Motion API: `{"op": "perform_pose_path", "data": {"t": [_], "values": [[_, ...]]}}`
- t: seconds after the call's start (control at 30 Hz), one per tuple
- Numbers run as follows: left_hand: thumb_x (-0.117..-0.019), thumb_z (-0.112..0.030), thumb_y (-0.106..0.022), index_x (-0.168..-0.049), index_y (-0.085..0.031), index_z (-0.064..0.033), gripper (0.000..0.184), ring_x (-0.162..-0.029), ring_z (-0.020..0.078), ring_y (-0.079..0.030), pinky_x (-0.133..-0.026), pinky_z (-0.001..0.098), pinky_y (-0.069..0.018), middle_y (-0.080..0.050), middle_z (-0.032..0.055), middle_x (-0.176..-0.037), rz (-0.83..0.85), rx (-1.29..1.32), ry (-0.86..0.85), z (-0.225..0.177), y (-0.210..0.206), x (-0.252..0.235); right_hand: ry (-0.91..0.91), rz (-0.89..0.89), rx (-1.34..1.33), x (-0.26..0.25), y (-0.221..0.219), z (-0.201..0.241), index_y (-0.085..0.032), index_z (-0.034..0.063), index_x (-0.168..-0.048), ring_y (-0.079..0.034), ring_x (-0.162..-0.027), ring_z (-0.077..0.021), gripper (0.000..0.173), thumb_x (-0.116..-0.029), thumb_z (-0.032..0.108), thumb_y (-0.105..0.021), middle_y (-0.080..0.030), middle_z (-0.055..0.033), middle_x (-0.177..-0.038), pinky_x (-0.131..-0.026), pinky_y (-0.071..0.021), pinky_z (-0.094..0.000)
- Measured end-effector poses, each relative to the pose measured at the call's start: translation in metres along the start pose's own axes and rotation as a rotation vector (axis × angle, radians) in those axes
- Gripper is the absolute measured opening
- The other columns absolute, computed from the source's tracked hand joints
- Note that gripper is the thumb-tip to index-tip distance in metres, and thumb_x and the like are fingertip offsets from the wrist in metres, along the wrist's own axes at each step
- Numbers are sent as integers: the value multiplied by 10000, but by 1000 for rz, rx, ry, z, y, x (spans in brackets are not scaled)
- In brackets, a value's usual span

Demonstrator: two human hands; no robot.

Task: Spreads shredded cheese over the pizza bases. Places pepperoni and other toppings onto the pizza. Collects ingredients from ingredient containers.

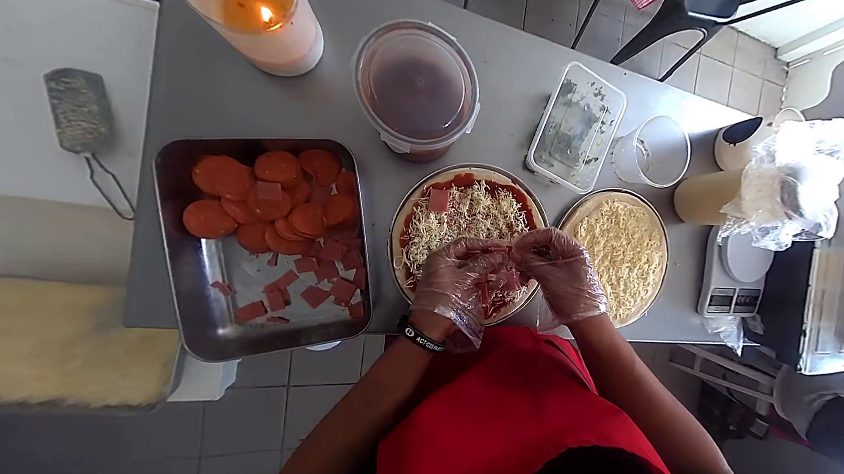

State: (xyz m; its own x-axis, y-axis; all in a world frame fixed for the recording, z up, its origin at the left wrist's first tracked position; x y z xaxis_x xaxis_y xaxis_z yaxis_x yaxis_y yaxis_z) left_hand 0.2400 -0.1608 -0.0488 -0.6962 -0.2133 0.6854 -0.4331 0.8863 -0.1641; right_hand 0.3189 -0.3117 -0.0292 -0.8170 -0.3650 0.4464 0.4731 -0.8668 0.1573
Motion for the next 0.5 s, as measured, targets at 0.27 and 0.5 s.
{"op": "perform_pose_path", "data": {"t": [0.27, 0.5], "values": [[-968, -129, -707, -1130, -787, -146, 182, -849, 80, -723, -790, 285, -601, -775, -2, -978, -22, -97, -48, -5, -8, 3, 172, -90, 143, 1, -6, -2, -767, 6, -1006, -725, -742, -106, 150, -870, -53, -747, -763, -62, -949, -707, -641, -278], [-857, -22, -798, -988, -753, -78, 149, -759, 103, -709, -717, 282, -605, -757, 26, -880, -94, 12, -96, 5, -8, 4, 161, -57, 135, 2, -7, -4, -761, 15, -1028, -739, -805, -118, 154, -888, -44, -736, -766, -62, -957, -769, -647, -304]]}}
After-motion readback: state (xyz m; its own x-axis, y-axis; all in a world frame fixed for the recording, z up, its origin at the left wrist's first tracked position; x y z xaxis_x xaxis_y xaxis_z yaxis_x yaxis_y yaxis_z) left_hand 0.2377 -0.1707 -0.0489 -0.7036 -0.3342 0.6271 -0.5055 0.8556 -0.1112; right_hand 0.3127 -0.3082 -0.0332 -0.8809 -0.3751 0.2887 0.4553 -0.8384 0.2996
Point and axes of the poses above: each hand's wrist, its own x-axis away from the middle knuckle, its own y-axis out of the back of the hand, z = x × y, the point moved 1 cm from there along -x, towards the middle knuckle
